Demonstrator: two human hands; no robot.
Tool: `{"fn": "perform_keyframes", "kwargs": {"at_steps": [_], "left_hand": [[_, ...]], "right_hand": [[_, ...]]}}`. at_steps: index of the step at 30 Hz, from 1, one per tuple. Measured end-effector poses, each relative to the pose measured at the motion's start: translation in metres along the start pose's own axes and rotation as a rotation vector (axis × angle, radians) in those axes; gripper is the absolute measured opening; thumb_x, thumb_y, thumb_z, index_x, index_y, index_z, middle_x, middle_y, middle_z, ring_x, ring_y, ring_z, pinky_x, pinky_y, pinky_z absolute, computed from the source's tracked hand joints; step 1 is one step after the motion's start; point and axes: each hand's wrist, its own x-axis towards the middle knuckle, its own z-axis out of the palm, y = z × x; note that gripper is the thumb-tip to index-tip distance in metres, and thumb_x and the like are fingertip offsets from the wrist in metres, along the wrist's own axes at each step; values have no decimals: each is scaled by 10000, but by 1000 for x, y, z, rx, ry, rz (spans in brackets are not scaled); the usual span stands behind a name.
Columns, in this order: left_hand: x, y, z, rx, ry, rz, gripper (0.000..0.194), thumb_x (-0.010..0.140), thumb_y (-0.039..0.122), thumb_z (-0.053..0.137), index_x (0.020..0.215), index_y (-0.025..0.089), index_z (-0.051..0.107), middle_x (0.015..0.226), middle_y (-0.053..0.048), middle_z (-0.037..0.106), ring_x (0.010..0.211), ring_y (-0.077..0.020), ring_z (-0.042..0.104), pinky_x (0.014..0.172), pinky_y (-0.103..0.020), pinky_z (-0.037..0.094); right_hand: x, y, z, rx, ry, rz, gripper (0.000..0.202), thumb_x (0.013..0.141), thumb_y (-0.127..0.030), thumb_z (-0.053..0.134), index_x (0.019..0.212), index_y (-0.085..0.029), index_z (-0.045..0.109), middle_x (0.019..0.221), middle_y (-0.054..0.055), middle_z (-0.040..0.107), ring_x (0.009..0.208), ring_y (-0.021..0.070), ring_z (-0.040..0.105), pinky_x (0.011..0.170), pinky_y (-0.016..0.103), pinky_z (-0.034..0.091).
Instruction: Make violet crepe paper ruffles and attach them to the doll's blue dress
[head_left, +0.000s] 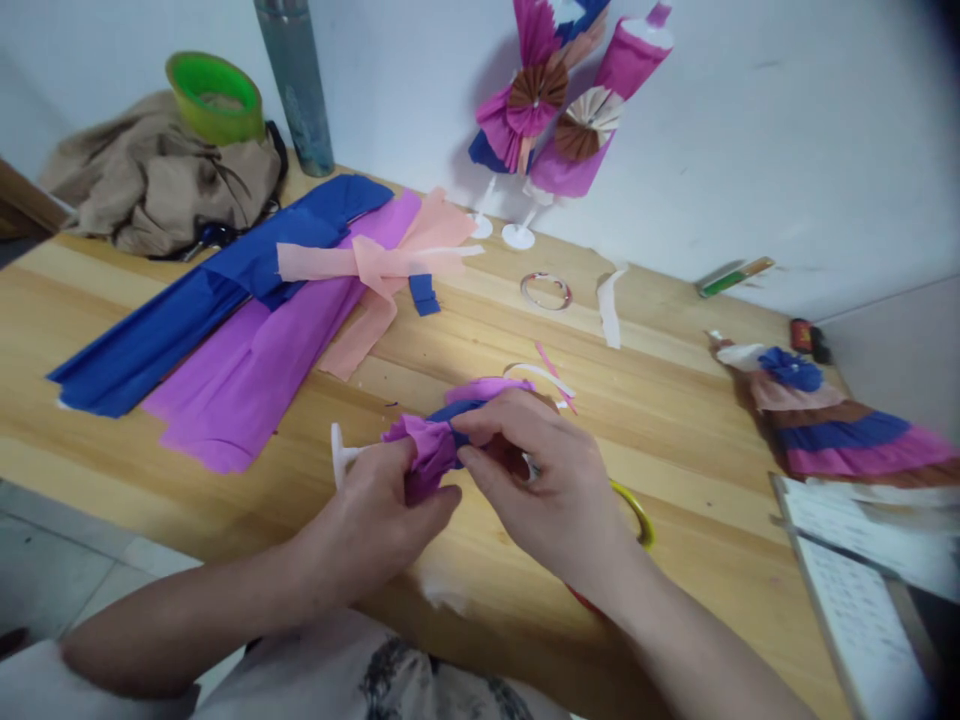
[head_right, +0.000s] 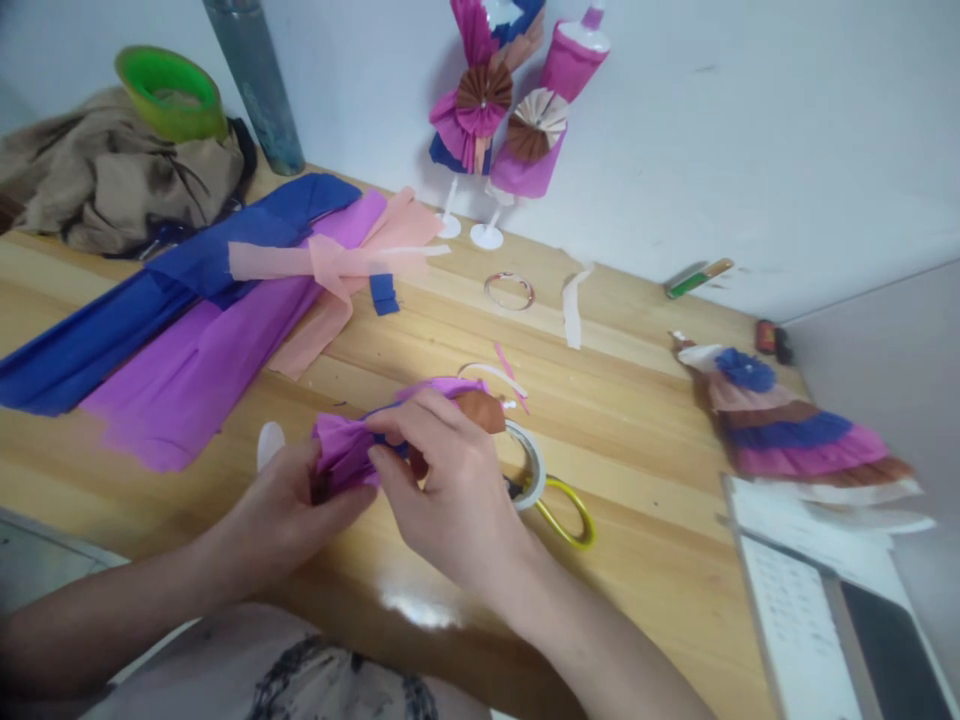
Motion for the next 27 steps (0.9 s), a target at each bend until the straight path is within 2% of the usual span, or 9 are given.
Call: {"fn": "perform_keyframes", "kwargs": {"at_steps": [2,4,8,13,18,21,24,27], "left_hand": [[-6,0,-6,116,-61,57,211,735,225,586,588,214,435,560,46,405,535,-120,347,497,-262,269],[-14,-1,-14,189,-120,91,143,756,209,567,645,216,477,583,45,429,536,-125,363,504,-269,288],[-26,-6,-20,320,-208,137,110,820,197,519,711,210,504,734,-13,608,688,-179,543,635,-311,422],[-29,-17,-16,475,-261,273,144,887,208,484,760,195,549,824,-81,703,812,-258,658,749,-403,495],[-29,-17,-19,627,-190,463,157,904,191,476,862,180,626,840,-85,744,776,-255,697,709,-377,523],[-26,-11,-26,738,-111,518,154,891,174,497,924,172,648,799,-73,744,686,-231,693,600,-325,487],[-20,-9,-34,841,-53,556,157,886,168,516,798,167,646,618,-41,684,500,-188,614,469,-292,356],[-10,-9,-42,862,-10,601,237,879,213,557,659,179,637,480,-15,595,402,-158,510,444,-292,255]], "right_hand": [[-2,2,1,-19,39,-18,166,854,-76,579,905,-195,683,813,33,676,694,140,599,561,250,455],[-4,6,2,-30,82,-13,159,862,-89,578,911,-196,685,777,25,659,697,148,606,581,263,466],[-11,17,2,-34,85,50,146,868,-115,583,920,-202,688,781,23,652,690,149,612,590,270,477],[-19,25,-1,-74,89,79,138,884,-130,566,927,-189,683,806,34,657,687,145,607,597,274,475],[-20,42,-13,-156,129,142,134,892,-155,550,897,-198,677,767,33,643,646,158,589,606,303,481],[-18,59,-21,-269,166,115,154,867,-141,545,928,-192,677,798,56,652,680,186,611,645,341,512],[-14,75,-26,-311,155,59,259,828,-92,519,997,-189,689,902,97,697,806,235,667,713,390,548],[-12,81,-29,-335,97,-25,385,767,-41,501,1054,-206,698,1033,112,731,998,284,671,857,474,539]]}}
